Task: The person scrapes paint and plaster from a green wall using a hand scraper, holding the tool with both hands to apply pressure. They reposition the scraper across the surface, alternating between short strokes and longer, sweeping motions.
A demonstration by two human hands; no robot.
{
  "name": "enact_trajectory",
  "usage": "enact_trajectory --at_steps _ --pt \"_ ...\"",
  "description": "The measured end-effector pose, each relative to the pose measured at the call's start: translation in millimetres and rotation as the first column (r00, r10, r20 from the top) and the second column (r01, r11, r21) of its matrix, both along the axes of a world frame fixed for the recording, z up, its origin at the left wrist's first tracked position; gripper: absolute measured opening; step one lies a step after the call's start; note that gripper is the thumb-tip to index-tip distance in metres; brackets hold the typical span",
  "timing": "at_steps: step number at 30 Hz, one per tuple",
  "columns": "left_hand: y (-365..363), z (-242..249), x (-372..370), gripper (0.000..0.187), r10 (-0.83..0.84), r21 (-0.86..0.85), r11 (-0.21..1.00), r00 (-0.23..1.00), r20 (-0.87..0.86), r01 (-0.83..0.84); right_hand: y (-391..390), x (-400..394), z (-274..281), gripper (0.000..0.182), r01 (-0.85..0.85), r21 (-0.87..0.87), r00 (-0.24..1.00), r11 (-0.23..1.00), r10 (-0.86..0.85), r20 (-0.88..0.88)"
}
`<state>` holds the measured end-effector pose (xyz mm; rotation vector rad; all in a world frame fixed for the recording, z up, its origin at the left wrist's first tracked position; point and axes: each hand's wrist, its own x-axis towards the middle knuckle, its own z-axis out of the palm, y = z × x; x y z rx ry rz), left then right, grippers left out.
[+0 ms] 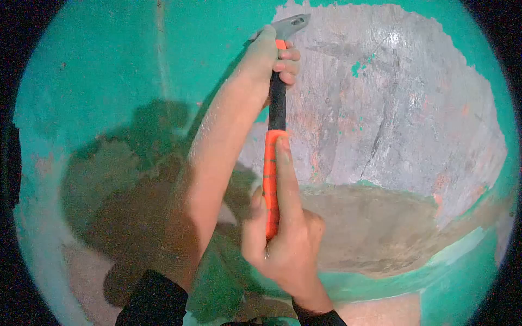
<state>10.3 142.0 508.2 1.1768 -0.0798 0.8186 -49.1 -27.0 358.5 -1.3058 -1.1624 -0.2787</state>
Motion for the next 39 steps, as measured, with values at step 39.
enact_trajectory --at_steps 39 --pt "-11.3 5.5 7.7 0.023 -0.134 -0.067 0.988 0.986 0.096 0.140 -28.7 9.4 45.3 0.051 0.070 0.041 0.992 0.997 -0.074 0.102"
